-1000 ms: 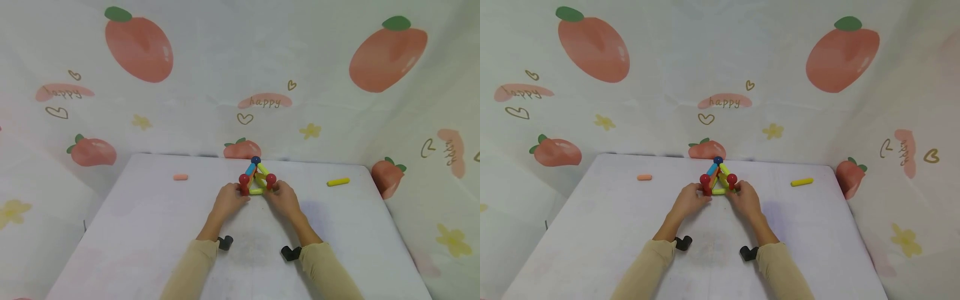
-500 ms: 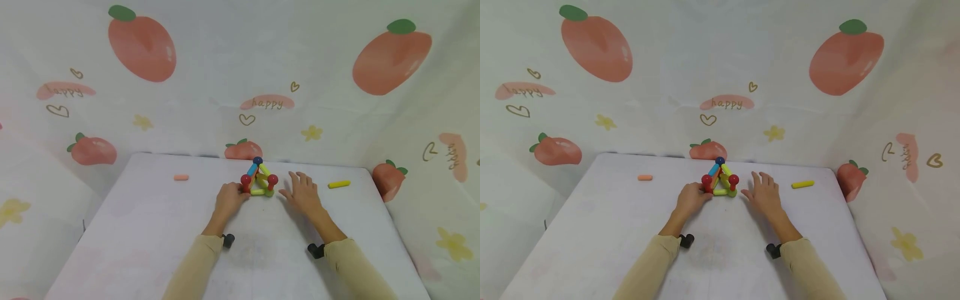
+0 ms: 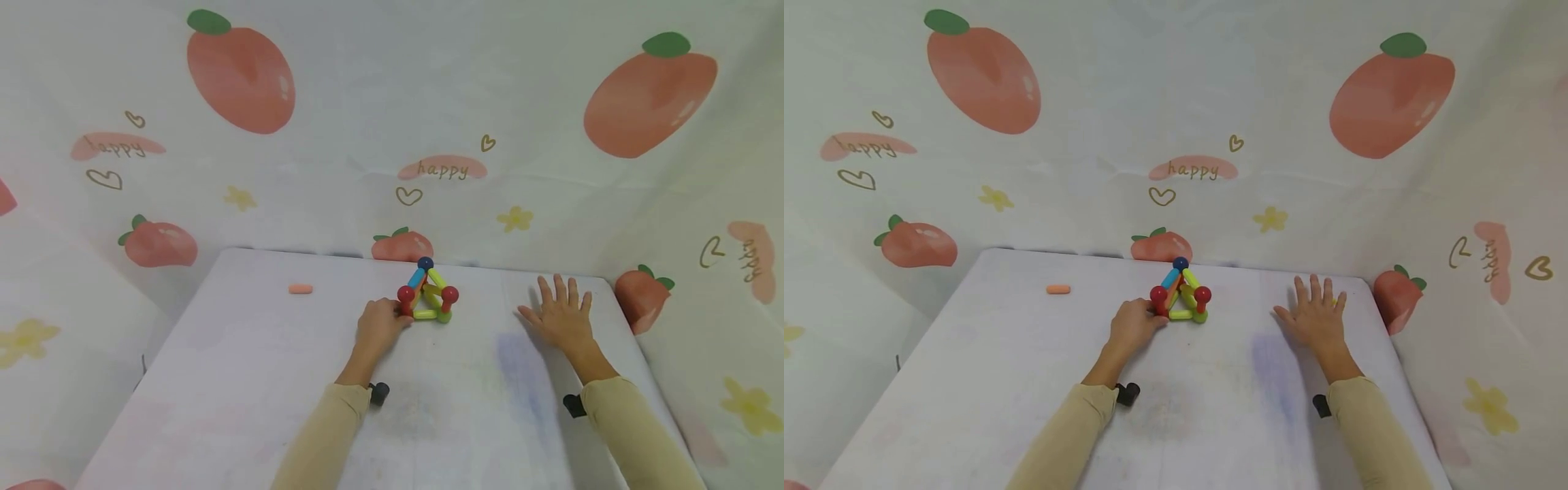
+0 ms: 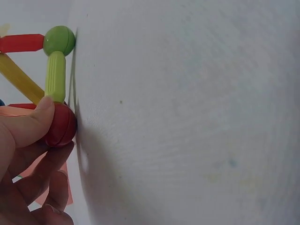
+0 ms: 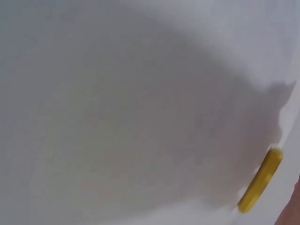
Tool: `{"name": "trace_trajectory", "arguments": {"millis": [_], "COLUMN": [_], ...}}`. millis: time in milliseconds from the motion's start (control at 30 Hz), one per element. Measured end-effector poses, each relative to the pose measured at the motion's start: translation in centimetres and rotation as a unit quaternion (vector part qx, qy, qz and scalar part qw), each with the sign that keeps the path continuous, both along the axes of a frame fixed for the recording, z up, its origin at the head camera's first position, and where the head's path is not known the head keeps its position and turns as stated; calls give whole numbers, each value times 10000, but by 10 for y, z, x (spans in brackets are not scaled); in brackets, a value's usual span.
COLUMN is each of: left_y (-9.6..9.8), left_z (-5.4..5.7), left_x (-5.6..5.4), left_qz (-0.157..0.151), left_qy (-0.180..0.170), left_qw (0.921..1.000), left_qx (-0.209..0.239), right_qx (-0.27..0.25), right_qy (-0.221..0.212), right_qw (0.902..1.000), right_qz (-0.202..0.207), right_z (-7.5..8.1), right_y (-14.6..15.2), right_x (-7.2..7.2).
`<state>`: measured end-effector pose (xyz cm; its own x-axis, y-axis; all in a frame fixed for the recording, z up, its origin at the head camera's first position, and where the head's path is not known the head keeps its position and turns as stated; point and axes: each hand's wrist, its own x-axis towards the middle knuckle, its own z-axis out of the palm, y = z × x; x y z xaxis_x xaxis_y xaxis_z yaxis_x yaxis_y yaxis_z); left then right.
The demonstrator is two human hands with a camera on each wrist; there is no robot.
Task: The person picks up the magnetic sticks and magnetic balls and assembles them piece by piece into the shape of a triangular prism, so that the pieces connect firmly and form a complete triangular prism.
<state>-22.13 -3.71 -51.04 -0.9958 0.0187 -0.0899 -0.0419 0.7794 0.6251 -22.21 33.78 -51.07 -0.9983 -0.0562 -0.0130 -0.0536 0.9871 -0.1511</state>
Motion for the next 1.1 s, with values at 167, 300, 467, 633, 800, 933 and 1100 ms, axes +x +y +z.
{"name": "trace_trajectory", "arguments": {"millis": [167, 300, 467, 633, 800, 933, 1100], "left_y": [1, 1, 1, -1, -3, -4, -3], "left_z": [1, 1, 0, -2, -1, -1, -2], "left_x": [0, 0, -1, -3, -3, -2, -2], "left_qz": [46, 48, 39, 36, 40, 69, 16], "left_qy": [-56, -134, -132, -238, -229, -219, -215], "left_qw": [10000, 9999, 9999, 9997, 9997, 9997, 9997], "left_qx": [-9, -38, -25, 103, 87, 103, 144], "right_qx": [-221, -479, -321, -182, -425, -978, -1830], "right_qy": [-277, -408, -51, 499, 1308, 2015, 2179], "right_qw": [9993, 9980, 9994, 9985, 9903, 9729, 9532], "right_qz": [-83, -65, -104, -151, 192, 577, 1023], "right_z": [-4, -7, -13, -20, -15, 3, 39], "right_y": [17, 26, 33, 35, 21, -6, -51], "right_x": [2, 6, 11, 14, 13, 6, -2]}}
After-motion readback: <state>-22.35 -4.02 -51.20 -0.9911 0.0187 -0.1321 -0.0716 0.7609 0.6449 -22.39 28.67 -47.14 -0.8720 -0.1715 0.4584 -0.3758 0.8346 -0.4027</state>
